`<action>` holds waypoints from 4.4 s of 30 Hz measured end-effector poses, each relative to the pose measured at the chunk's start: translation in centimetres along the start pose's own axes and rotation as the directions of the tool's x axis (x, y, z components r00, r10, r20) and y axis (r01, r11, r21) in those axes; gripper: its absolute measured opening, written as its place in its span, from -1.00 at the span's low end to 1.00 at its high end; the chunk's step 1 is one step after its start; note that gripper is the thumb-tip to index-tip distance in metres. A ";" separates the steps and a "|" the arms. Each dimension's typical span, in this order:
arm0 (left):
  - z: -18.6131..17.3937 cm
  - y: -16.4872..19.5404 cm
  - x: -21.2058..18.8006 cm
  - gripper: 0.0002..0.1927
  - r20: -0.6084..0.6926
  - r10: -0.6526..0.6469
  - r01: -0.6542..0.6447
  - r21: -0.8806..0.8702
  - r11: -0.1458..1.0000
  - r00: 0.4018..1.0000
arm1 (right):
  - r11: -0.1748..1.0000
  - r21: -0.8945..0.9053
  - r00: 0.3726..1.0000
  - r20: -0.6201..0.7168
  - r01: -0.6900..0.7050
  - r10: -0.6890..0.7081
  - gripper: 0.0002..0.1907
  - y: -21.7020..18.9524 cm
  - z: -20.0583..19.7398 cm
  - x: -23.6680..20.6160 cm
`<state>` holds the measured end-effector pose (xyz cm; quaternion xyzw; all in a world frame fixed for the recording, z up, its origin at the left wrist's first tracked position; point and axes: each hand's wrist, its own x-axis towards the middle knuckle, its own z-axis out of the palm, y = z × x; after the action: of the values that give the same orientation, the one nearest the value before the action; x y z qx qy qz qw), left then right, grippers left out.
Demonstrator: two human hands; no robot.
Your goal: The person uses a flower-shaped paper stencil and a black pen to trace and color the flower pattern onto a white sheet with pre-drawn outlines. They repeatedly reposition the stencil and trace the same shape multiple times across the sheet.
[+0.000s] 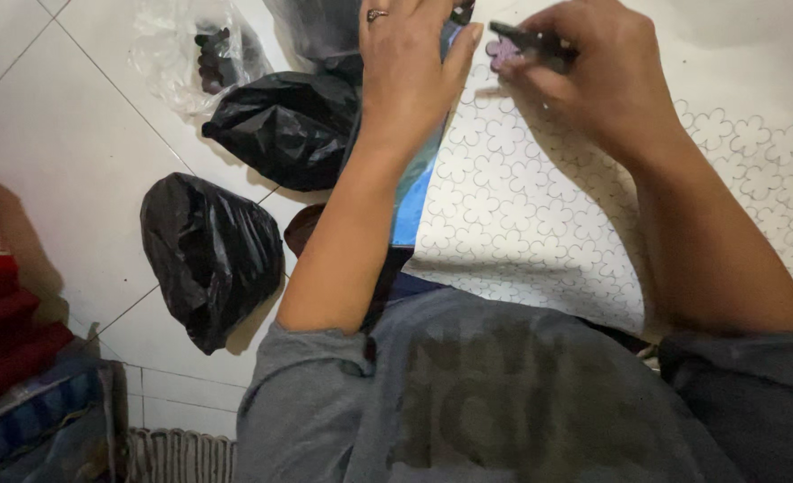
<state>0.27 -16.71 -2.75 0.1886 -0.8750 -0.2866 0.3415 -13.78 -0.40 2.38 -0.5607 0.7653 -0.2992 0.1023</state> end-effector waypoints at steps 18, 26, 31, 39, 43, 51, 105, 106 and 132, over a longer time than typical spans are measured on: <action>-2.3 -0.6 0.0 -0.79 0.053 -0.042 0.049 -0.133 0.990 0.998 | 0.986 0.161 0.999 -0.020 0.032 -0.029 -0.82 -0.4 0.2 1.2; -1.6 -0.3 0.1 -0.85 -0.005 -0.043 0.043 -0.072 0.997 0.999 | 0.993 0.115 0.997 -0.058 -0.034 0.041 -0.87 -0.7 0.7 1.5; -1.7 0.0 0.1 -0.85 -0.002 -0.054 0.053 -0.065 0.996 0.999 | 1.000 0.011 0.994 -0.105 0.028 -0.027 -0.85 -0.9 0.9 1.4; -2.1 -0.1 0.0 -0.85 0.018 -0.044 0.045 -0.077 0.996 0.999 | 0.999 0.036 0.995 -0.102 0.026 -0.023 -0.87 -1.0 1.1 1.1; -2.2 -0.4 0.0 -0.82 0.040 -0.045 0.048 -0.092 0.995 0.998 | 0.999 -0.001 0.994 -0.099 0.051 -0.050 -0.86 -0.8 1.0 1.1; -2.8 -0.7 -0.1 -0.75 0.089 -0.050 0.062 -0.131 0.989 0.995 | 0.995 0.101 0.996 -0.087 -0.007 0.016 -0.86 -1.1 1.0 1.2; 1.7 5.4 -3.9 -0.79 0.302 -0.024 -0.223 0.751 0.622 0.953 | 0.987 0.086 0.991 0.013 0.132 -0.134 -0.94 -3.6 -0.1 2.9; 1.7 5.4 -4.0 -0.82 0.317 -0.020 -0.240 0.756 0.609 0.948 | 0.984 0.080 0.987 0.003 0.157 -0.158 -0.95 -3.9 -0.1 3.0; 1.3 5.7 -4.1 -0.93 0.380 0.022 -0.320 0.744 0.587 0.925 | 0.983 0.044 0.984 -0.018 0.178 -0.177 -0.91 -3.8 0.8 3.4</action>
<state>1.47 -9.72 -2.01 0.1831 -0.9684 0.1393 0.0965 -11.50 -4.52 4.50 -0.6222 0.7059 -0.3284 0.0825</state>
